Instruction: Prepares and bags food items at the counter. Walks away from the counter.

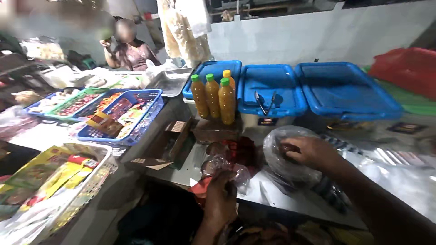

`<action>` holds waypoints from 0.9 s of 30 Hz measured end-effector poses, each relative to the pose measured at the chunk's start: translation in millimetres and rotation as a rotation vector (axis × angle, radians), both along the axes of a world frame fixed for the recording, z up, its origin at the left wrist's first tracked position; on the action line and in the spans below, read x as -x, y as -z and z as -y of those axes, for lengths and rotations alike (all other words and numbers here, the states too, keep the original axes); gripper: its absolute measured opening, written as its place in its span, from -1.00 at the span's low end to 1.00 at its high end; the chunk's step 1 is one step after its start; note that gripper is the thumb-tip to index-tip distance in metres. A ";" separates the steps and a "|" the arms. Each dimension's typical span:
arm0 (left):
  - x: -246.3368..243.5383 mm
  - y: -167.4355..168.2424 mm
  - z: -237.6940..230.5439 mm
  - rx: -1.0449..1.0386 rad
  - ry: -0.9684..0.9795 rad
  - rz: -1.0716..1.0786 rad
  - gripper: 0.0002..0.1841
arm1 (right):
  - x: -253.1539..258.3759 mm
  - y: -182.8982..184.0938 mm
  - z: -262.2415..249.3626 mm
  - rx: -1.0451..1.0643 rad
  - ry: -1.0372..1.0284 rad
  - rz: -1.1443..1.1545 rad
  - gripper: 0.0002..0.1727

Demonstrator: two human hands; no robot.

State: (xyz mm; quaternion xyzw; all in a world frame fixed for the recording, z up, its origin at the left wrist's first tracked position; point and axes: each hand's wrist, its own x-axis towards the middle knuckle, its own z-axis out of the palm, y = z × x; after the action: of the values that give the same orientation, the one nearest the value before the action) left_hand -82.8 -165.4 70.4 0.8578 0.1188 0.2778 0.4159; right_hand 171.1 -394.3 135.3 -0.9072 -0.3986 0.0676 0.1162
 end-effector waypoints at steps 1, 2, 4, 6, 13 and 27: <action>1.6 1.5 -0.7 -0.019 0.003 -0.006 -0.76 | 0.8 0.7 -1.9 0.016 0.028 -0.016 -0.49; 3.0 3.1 -0.2 -0.037 0.012 -0.007 -0.76 | 2.1 1.4 -2.1 0.030 0.074 -0.047 -0.44; 2.9 3.3 1.7 -0.066 0.041 -0.013 -0.76 | 0.0 5.8 2.2 0.033 0.159 -0.071 -0.49; -0.4 2.6 4.9 -0.079 0.050 -0.006 -0.77 | -4.3 6.1 9.8 0.055 0.198 -0.088 -0.58; -8.4 5.6 11.9 -0.014 0.065 0.000 -0.78 | 7.0 8.3 25.5 -0.097 0.253 -0.077 -0.64; -44.7 7.8 37.6 0.022 -0.002 -0.141 -0.84 | 130.1 32.3 -10.6 -1.010 0.239 -0.795 -0.57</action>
State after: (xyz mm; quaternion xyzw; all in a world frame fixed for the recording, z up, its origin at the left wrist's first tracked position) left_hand -38.1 -203.0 62.6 0.8705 0.1518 0.2158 0.4154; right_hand 41.0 -383.7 103.0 -0.6851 -0.2044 0.1889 0.6732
